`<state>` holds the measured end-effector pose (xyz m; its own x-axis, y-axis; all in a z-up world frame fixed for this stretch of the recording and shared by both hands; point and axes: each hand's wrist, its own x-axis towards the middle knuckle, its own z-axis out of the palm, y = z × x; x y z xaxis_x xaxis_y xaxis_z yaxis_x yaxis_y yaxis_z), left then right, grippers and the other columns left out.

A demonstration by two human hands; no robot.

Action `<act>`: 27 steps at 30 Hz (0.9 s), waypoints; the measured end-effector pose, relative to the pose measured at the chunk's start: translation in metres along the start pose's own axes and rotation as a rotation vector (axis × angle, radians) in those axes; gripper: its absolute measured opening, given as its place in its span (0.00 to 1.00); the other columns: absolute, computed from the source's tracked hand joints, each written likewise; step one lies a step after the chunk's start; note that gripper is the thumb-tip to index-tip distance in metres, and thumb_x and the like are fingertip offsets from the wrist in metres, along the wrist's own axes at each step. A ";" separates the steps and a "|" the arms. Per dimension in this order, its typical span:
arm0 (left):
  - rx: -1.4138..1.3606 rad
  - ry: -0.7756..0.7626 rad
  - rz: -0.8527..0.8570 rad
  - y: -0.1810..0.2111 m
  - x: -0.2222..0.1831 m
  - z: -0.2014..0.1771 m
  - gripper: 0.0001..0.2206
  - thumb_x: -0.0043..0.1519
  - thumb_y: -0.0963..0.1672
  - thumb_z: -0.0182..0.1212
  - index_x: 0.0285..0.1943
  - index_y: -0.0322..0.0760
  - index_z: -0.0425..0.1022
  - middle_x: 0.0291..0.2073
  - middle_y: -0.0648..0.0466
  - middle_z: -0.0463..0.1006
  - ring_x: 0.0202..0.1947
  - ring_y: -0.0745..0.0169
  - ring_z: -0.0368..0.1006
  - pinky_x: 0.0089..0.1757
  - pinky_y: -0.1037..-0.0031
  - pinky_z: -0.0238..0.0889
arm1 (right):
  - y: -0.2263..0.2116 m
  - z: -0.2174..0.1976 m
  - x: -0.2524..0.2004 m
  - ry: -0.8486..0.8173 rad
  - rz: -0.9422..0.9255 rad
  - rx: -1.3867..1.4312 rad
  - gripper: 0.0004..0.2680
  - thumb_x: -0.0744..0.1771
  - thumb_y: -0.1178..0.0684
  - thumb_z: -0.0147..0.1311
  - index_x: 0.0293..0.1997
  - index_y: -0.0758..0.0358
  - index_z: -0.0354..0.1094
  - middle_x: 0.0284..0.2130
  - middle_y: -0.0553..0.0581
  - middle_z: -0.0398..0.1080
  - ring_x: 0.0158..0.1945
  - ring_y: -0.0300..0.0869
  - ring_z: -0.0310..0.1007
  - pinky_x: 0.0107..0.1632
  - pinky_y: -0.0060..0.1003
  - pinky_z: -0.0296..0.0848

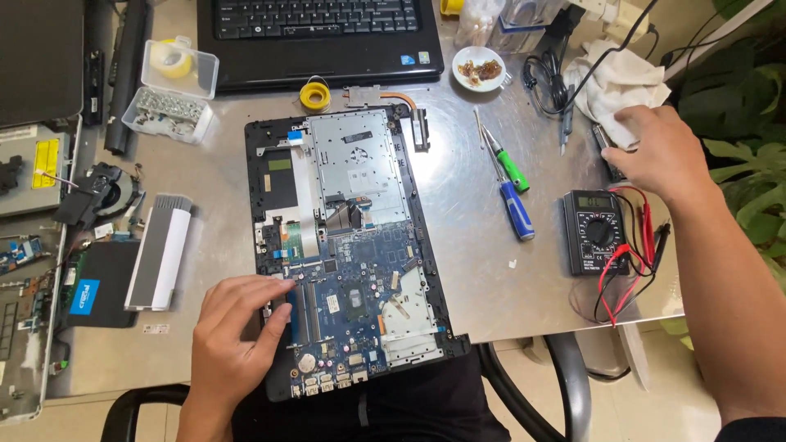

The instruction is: Testing a laptop motherboard with a digital multimeter and then soldering a component.

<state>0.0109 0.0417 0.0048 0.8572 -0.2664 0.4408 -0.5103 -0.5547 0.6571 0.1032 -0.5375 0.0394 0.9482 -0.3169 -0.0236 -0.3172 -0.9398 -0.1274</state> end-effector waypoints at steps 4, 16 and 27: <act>0.018 -0.025 -0.011 -0.007 0.000 0.001 0.11 0.62 0.44 0.63 0.52 0.38 0.81 0.48 0.53 0.83 0.54 0.54 0.75 0.57 0.63 0.66 | -0.017 -0.018 0.000 0.031 0.028 -0.058 0.21 0.65 0.43 0.60 0.66 0.53 0.69 0.61 0.71 0.61 0.58 0.65 0.67 0.50 0.64 0.69; -0.031 0.007 -0.047 -0.016 -0.001 0.006 0.11 0.62 0.44 0.63 0.52 0.41 0.81 0.46 0.55 0.84 0.50 0.57 0.77 0.54 0.64 0.67 | -0.089 -0.063 0.120 0.183 -0.049 1.158 0.23 0.74 0.51 0.56 0.75 0.60 0.42 0.71 0.69 0.51 0.69 0.55 0.60 0.62 0.51 0.70; -0.099 0.043 -0.104 -0.017 0.000 0.003 0.10 0.61 0.43 0.63 0.50 0.40 0.81 0.43 0.56 0.86 0.45 0.59 0.79 0.51 0.66 0.69 | -0.065 -0.071 0.194 0.688 -0.256 1.068 0.04 0.73 0.55 0.53 0.50 0.58 0.62 0.47 0.56 0.74 0.52 0.43 0.79 0.60 0.44 0.88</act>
<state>0.0200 0.0487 -0.0078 0.9031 -0.1761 0.3916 -0.4251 -0.4964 0.7569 0.3067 -0.5468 0.1136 0.6740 -0.4447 0.5899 0.3444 -0.5173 -0.7834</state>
